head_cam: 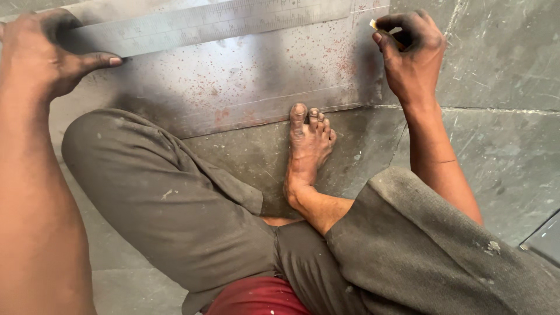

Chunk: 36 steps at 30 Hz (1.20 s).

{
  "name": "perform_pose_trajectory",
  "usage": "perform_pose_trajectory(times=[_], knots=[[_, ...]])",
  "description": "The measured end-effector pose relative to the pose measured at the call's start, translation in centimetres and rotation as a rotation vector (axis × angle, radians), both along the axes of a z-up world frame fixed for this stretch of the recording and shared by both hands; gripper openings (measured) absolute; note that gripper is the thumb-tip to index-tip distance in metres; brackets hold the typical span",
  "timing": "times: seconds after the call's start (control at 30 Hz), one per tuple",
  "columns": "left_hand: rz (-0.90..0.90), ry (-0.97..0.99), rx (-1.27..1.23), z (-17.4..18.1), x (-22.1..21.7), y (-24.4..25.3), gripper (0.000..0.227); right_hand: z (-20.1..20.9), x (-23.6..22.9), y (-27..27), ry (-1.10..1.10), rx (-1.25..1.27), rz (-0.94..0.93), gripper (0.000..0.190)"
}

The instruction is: The person sits on the floor and uses a metal square ruler and a pencil to measure and mark lines on several rectangular metal sheets. They align the ruler on the sheets and draw straight lines along the edges to prepare the metal for cutting.

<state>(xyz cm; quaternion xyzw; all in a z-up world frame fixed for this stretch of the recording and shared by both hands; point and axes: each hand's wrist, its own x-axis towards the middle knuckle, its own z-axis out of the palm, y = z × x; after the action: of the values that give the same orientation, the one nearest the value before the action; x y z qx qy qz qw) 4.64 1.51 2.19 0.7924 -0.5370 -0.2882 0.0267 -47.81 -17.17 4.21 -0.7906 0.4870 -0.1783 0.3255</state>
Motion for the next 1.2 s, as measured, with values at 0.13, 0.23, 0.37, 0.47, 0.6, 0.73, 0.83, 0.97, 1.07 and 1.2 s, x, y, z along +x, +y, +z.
perform_pose_trajectory(times=[0.13, 0.23, 0.37, 0.47, 0.6, 0.73, 0.83, 0.97, 1.07, 1.2], knots=[[0.001, -0.019, 0.020, -0.7, 0.4, -0.2, 0.070, 0.0, -0.1, -0.2, 0.002, -0.003, 0.000, 0.022], [-0.011, -0.027, 0.035, -2.0, 1.3, 0.2, 0.074, 0.0, -0.3, -0.1, 0.003, 0.004, -0.008, 0.016], [0.001, 0.097, 0.007, -5.1, 2.6, 1.6, 0.076, -0.2, -0.6, -0.1, 0.010, 0.006, -0.019, 0.019], [0.022, 0.121, -0.019, -7.0, 4.0, 3.1, 0.080, -0.6, -0.3, -0.2, -0.038, 0.002, 0.004, 0.021], [0.053, 0.053, 0.115, -10.1, 6.0, 4.0, 0.088, -1.7, 1.0, -0.8, -0.005, -0.079, 0.130, 0.021], [0.072, 0.243, 0.170, -12.1, 7.2, 4.6, 0.082, -2.1, 1.7, -0.9, -0.004, -0.099, 0.160, 0.022], [0.096, 0.110, 0.129, -11.6, 7.2, 5.1, 0.090, -2.2, 1.7, -0.9, -0.022, -0.115, 0.163, 0.021], [-0.010, 0.184, 0.087, -13.1, 7.8, 5.6, 0.082, -2.3, 1.7, -1.2, 0.001, -0.101, 0.190, 0.017], [-0.131, 0.060, -0.091, -12.8, 8.3, 6.3, 0.080, -2.4, 2.1, -1.8, 0.103, -0.044, 0.209, 0.010], [-0.141, -0.198, 0.375, -9.7, 5.6, 3.6, 0.061, -2.2, 1.5, -1.2, 0.221, -0.076, 0.285, 0.012]])
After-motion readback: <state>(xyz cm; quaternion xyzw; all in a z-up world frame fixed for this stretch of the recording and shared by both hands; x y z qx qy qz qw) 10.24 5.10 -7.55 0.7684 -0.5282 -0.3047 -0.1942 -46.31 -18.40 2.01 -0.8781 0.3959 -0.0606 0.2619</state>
